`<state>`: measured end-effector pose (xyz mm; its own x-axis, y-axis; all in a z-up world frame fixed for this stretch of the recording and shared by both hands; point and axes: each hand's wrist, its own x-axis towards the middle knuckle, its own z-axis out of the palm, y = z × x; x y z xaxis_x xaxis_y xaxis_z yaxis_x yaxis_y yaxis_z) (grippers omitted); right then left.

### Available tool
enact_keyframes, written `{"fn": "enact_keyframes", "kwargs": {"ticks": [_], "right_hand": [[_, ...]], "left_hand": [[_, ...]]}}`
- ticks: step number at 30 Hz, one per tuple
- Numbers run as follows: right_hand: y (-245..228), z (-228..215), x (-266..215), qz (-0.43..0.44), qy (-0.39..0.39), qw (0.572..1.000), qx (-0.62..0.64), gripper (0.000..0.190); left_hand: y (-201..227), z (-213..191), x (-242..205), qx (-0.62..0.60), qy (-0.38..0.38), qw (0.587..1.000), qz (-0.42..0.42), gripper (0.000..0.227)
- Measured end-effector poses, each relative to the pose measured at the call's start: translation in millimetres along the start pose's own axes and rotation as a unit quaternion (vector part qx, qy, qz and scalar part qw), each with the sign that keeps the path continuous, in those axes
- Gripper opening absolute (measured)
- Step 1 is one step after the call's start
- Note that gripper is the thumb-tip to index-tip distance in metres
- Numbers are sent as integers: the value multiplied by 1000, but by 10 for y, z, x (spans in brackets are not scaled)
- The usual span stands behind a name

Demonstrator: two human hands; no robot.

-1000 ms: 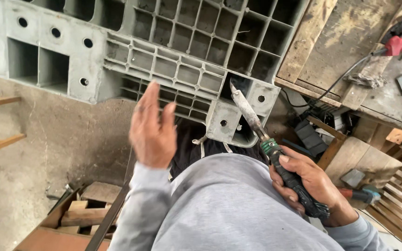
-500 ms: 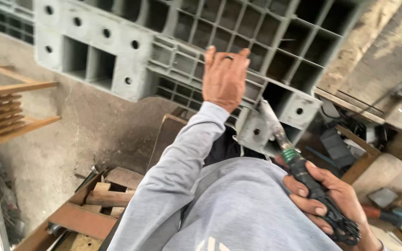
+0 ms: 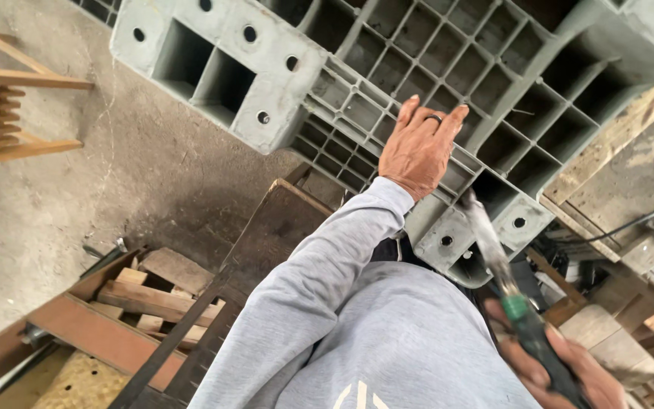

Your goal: The person uses a red heat gun and a soldering iron to melt and smooth seams on a gray plastic pallet. They repeatedly apply heat, scrape softened plastic, and wipe away residue while working on multiple grid sections of the pallet.

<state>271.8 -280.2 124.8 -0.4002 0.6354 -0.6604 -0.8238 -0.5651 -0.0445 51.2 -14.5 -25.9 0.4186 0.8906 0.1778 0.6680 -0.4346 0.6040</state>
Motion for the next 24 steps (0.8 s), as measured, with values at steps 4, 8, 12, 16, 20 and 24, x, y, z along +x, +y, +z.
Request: {"fn": "enact_keyframes", "kwargs": {"ticks": [4, 8, 12, 16, 20, 24], "right_hand": [[-277, -180, -201, -96, 133, 856, -490, 71], [-509, -31, 145, -196, 305, 614, -701, 51], [-867, 255, 768, -294, 304, 546, -723, 45], [-1159, 411, 1148, -389, 163, 420, -803, 33], [-1351, 387, 1376, -391, 123, 424, -808, 34], [-1447, 325, 1608, -354, 130, 524, -764, 39]], "left_hand": [[21, 55, 9, -8, 32, 999, 9, 45], [30, 86, 114, -55, 67, 996, 11, 44], [24, 11, 151, -63, 145, 987, 40, 46], [114, 31, -129, -71, 225, 971, -45, 32], [258, 354, -708, -220, 266, 891, -295, 23], [161, 818, -1047, -522, 195, 552, -621, 49]]}}
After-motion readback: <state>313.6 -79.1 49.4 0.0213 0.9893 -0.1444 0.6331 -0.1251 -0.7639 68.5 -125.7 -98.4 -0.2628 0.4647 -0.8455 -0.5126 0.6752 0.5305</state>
